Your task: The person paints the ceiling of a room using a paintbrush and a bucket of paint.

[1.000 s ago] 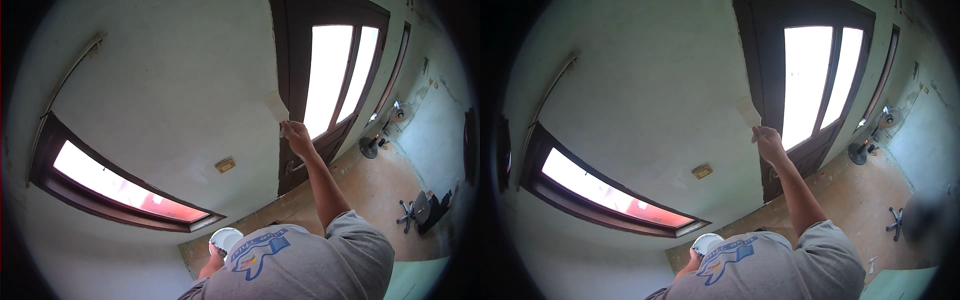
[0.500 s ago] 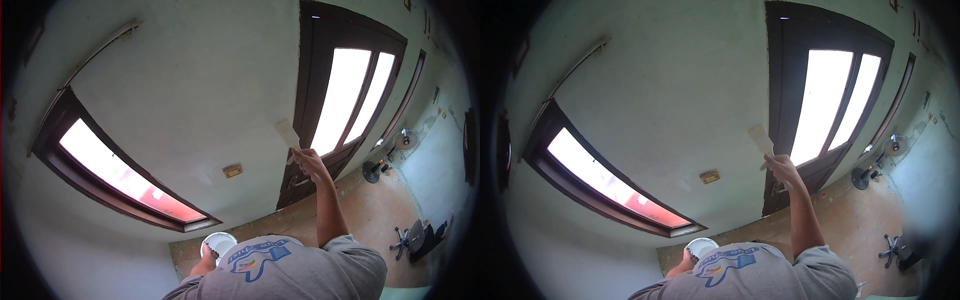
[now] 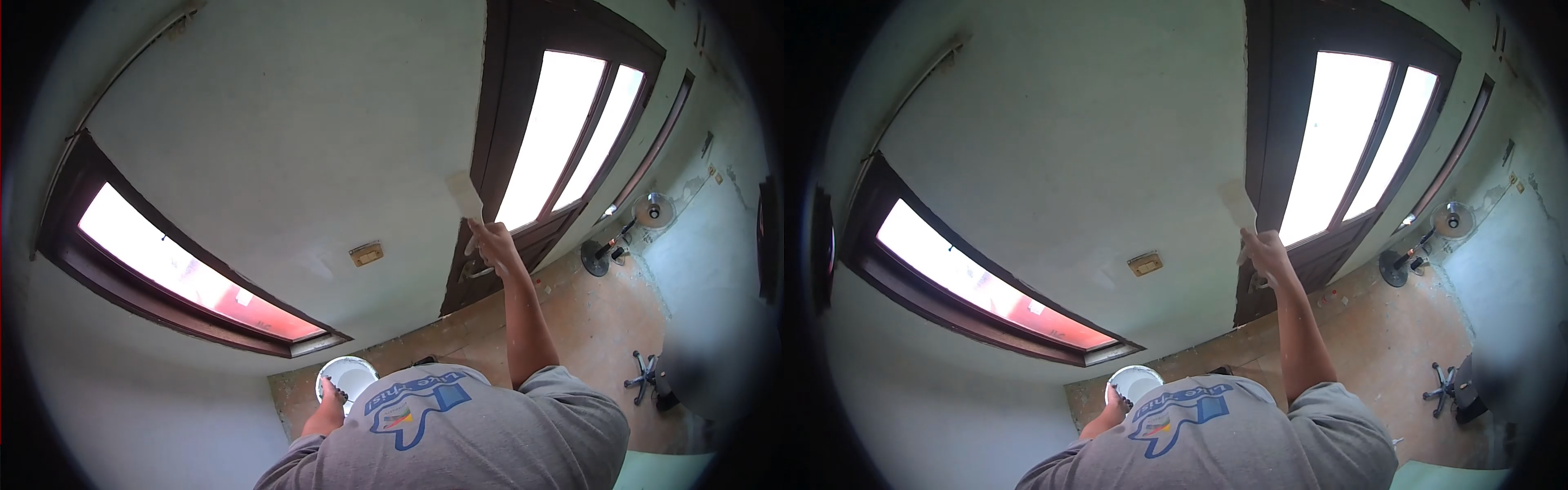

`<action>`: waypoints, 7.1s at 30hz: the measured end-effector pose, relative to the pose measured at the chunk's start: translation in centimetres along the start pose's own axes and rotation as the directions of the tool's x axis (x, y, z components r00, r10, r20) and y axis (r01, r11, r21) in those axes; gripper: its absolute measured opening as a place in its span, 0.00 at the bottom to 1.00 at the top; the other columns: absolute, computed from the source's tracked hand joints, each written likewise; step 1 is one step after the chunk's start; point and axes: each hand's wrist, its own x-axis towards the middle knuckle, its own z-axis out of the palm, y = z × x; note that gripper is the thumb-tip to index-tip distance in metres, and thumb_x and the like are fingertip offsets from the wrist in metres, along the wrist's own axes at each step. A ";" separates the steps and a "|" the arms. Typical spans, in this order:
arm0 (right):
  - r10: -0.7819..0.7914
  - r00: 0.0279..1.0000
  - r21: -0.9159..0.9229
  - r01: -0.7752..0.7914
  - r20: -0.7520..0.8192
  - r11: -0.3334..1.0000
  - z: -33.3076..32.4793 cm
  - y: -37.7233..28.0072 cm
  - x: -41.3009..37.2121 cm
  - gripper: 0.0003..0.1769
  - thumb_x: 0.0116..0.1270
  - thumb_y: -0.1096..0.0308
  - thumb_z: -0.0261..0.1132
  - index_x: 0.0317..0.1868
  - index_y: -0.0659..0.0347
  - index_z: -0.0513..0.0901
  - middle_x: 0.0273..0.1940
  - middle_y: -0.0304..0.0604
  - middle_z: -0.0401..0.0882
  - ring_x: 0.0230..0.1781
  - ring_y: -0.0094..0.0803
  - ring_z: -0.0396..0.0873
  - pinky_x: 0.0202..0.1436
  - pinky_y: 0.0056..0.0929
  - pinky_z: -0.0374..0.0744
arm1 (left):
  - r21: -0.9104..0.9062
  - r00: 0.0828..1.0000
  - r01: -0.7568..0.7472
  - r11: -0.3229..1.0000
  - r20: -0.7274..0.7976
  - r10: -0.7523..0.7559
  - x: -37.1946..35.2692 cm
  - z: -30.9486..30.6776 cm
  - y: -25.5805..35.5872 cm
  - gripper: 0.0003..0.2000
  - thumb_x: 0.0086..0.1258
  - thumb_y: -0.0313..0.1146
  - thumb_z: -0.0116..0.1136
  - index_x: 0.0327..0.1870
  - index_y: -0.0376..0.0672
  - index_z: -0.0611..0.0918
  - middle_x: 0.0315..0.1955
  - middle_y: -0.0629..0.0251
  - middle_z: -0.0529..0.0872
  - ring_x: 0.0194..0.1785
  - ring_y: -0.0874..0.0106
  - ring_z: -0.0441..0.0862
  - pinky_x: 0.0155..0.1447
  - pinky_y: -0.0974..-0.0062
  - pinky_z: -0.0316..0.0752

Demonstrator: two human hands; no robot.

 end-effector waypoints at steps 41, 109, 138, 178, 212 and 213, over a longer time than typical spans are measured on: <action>-0.401 0.916 -0.205 0.390 -0.013 0.898 9.3 5.4 -0.7 0.21 0.70 0.67 0.65 0.18 0.69 0.80 0.12 0.33 0.65 0.15 0.20 0.62 0.23 0.26 0.63 | -0.038 0.946 0.041 0.998 -0.321 -0.051 0.8 -2.4 -2.1 0.20 0.54 0.54 0.58 0.32 0.49 0.67 0.21 0.69 0.62 0.20 0.72 0.61 0.25 0.69 0.57; -0.974 0.217 -0.107 0.972 0.071 0.209 8.9 -18.6 -2.1 0.12 0.67 0.82 0.62 0.45 0.65 0.69 0.37 0.46 0.81 0.32 0.24 0.82 0.33 0.22 0.78 | -0.100 0.935 0.072 0.992 -0.340 -0.102 3.7 -1.6 2.1 0.19 0.60 0.48 0.58 0.42 0.49 0.65 0.29 0.67 0.60 0.29 0.71 0.58 0.35 0.69 0.55; -0.981 0.195 -0.279 0.943 0.021 0.181 10.9 -9.2 -5.2 0.12 0.59 0.83 0.66 0.38 0.64 0.72 0.31 0.48 0.73 0.28 0.37 0.74 0.28 0.32 0.73 | -0.101 0.957 0.052 0.994 -0.280 -0.078 0.4 -6.0 -2.5 0.29 0.66 0.40 0.59 0.61 0.45 0.55 0.53 0.60 0.57 0.54 0.68 0.54 0.57 0.71 0.52; -0.988 0.124 -0.259 0.955 -0.097 0.146 14.2 -7.2 -3.4 0.14 0.53 0.85 0.68 0.27 0.60 0.71 0.27 0.43 0.69 0.19 0.31 0.70 0.19 0.27 0.69 | 0.050 0.960 0.062 0.997 -0.277 -0.046 2.1 -4.1 -2.5 0.18 0.68 0.49 0.55 0.52 0.48 0.74 0.37 0.64 0.74 0.38 0.69 0.70 0.40 0.64 0.68; -0.943 0.333 -0.191 0.925 -0.002 0.328 13.0 -7.9 -4.1 0.02 0.64 0.77 0.67 0.37 0.65 0.83 0.20 0.43 0.77 0.15 0.32 0.76 0.20 0.28 0.72 | 0.237 0.998 0.066 0.969 -0.028 -0.061 2.7 -4.5 -2.9 0.20 0.57 0.53 0.56 0.40 0.48 0.70 0.28 0.67 0.66 0.27 0.70 0.64 0.30 0.67 0.60; -0.914 0.406 -0.177 0.901 0.017 0.397 13.0 -7.4 -4.0 0.02 0.64 0.78 0.66 0.37 0.66 0.83 0.20 0.44 0.77 0.15 0.31 0.75 0.20 0.27 0.71 | 0.232 0.998 0.068 0.970 -0.020 -0.065 2.6 -4.6 -2.9 0.20 0.58 0.53 0.55 0.41 0.48 0.70 0.29 0.67 0.66 0.29 0.70 0.64 0.31 0.67 0.60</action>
